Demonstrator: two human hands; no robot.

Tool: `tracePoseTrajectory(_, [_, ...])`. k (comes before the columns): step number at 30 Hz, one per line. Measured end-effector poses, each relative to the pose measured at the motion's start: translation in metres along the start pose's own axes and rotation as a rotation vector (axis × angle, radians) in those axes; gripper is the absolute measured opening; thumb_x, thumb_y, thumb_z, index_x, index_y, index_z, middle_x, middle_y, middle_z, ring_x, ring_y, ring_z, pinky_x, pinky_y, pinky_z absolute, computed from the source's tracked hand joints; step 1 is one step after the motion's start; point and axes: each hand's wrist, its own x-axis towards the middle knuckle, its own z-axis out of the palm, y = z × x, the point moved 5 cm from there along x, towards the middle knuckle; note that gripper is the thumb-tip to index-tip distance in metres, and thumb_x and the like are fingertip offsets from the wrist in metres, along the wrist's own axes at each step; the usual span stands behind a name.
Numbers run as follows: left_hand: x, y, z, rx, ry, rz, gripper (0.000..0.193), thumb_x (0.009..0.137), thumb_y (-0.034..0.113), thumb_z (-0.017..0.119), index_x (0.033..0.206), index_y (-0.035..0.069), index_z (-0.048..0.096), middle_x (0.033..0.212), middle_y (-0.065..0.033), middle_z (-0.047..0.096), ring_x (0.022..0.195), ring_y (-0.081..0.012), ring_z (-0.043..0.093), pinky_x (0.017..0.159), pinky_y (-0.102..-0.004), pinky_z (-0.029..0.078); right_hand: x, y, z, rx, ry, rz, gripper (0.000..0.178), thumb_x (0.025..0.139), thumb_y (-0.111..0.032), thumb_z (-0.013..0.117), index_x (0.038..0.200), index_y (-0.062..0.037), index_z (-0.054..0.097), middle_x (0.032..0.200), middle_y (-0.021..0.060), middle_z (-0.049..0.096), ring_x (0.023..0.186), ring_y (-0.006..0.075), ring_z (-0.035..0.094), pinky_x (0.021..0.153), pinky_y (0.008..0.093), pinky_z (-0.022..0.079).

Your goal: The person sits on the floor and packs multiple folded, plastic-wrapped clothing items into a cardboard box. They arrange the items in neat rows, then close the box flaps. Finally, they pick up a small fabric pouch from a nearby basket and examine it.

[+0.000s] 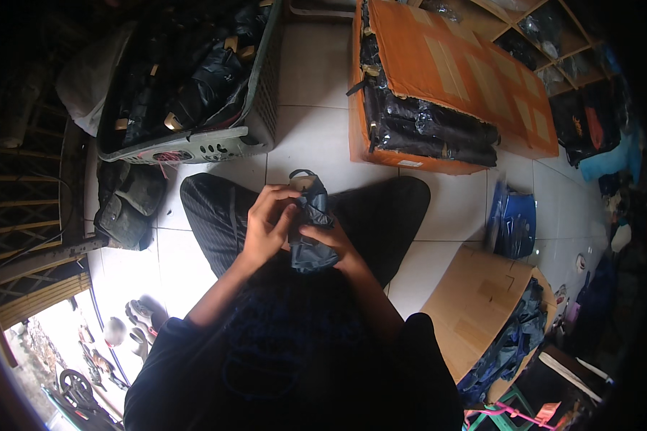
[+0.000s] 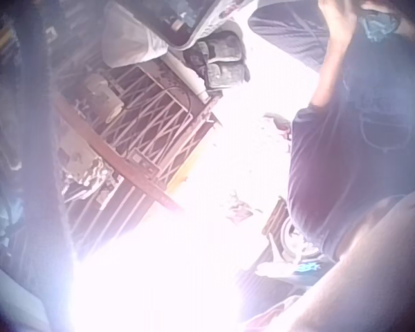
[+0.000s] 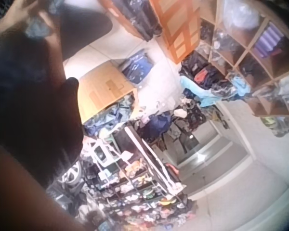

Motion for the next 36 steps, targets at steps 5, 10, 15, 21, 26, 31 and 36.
tracePoseTrajectory(5, [0.009,0.017,-0.016,0.234,-0.184,0.008,0.037,0.079,-0.002,0.072,0.115,0.002,0.064,0.108,-0.0111,0.057,0.087,-0.0207,0.064,0.075,-0.0301,0.053,-0.004,0.029,-0.030,0.046,-0.044,0.102,0.048,0.082,-0.009,0.065,0.126,-0.0005,0.049,0.108,0.0091,0.061,0.098,0.0183,0.063,0.086,0.0324,0.053])
tracePoseTrajectory(10, [0.005,0.003,-0.028,0.337,-0.206,0.059,0.034,0.077,0.004,0.076,0.109,0.001,0.065,0.098,-0.0112,0.056,0.090,-0.0265,0.063,0.076,-0.0353,0.053,-0.007,0.012,0.004,-0.018,-0.053,0.182,0.048,0.081,-0.008,0.062,0.126,0.0008,0.050,0.108,0.0106,0.061,0.097,0.0202,0.064,0.086,0.0339,0.054])
tracePoseTrajectory(15, [0.010,-0.008,-0.037,0.253,-0.084,-0.065,0.014,0.082,0.000,0.066,0.095,-0.002,0.060,0.091,-0.0124,0.056,0.081,-0.0274,0.062,0.072,-0.0342,0.051,-0.007,0.007,0.005,-0.124,-0.027,0.149,0.055,0.079,-0.006,0.062,0.131,0.0014,0.047,0.108,0.0108,0.062,0.097,0.0210,0.064,0.087,0.0341,0.053])
tracePoseTrajectory(21, [-0.011,-0.090,-0.036,-0.340,0.098,-0.601,0.006,0.096,0.011,0.051,0.100,0.006,0.051,0.100,-0.0065,0.058,0.077,-0.0115,0.054,0.065,-0.0258,0.045,-0.013,-0.020,0.021,-0.155,-0.248,0.065,0.050,0.077,-0.011,0.062,0.123,0.0047,0.052,0.102,0.0161,0.066,0.091,0.0233,0.066,0.084,0.0346,0.054])
tracePoseTrajectory(26, [-0.024,-0.080,-0.031,-0.929,0.125,-0.561,0.010,0.093,0.012,0.052,0.102,0.012,0.047,0.097,-0.0040,0.054,0.088,-0.0137,0.051,0.075,-0.0318,0.045,-0.003,0.006,-0.003,0.274,-0.554,0.177,0.059,0.076,-0.031,0.057,0.118,0.0094,0.051,0.098,0.0210,0.065,0.084,0.0296,0.066,0.073,0.0359,0.054])
tracePoseTrajectory(31, [-0.028,-0.058,-0.051,-1.171,0.111,-0.420,0.026,0.086,0.012,0.058,0.110,0.011,0.049,0.095,-0.0010,0.051,0.080,-0.0097,0.048,0.081,-0.0347,0.045,-0.005,0.012,-0.015,0.616,-0.481,0.128,0.066,0.073,-0.036,0.057,0.115,0.0137,0.047,0.100,0.0229,0.057,0.071,0.0323,0.062,0.063,0.0446,0.050])
tracePoseTrajectory(36, [-0.022,-0.056,-0.073,-0.738,0.195,-0.360,0.038,0.078,-0.010,0.064,0.111,0.007,0.052,0.097,0.0019,0.051,0.088,-0.0045,0.048,0.082,-0.0226,0.042,-0.002,0.021,-0.019,0.533,-0.660,0.160,0.068,0.076,-0.039,0.057,0.115,0.0149,0.045,0.106,0.0223,0.054,0.073,0.0313,0.061,0.063,0.0441,0.050])
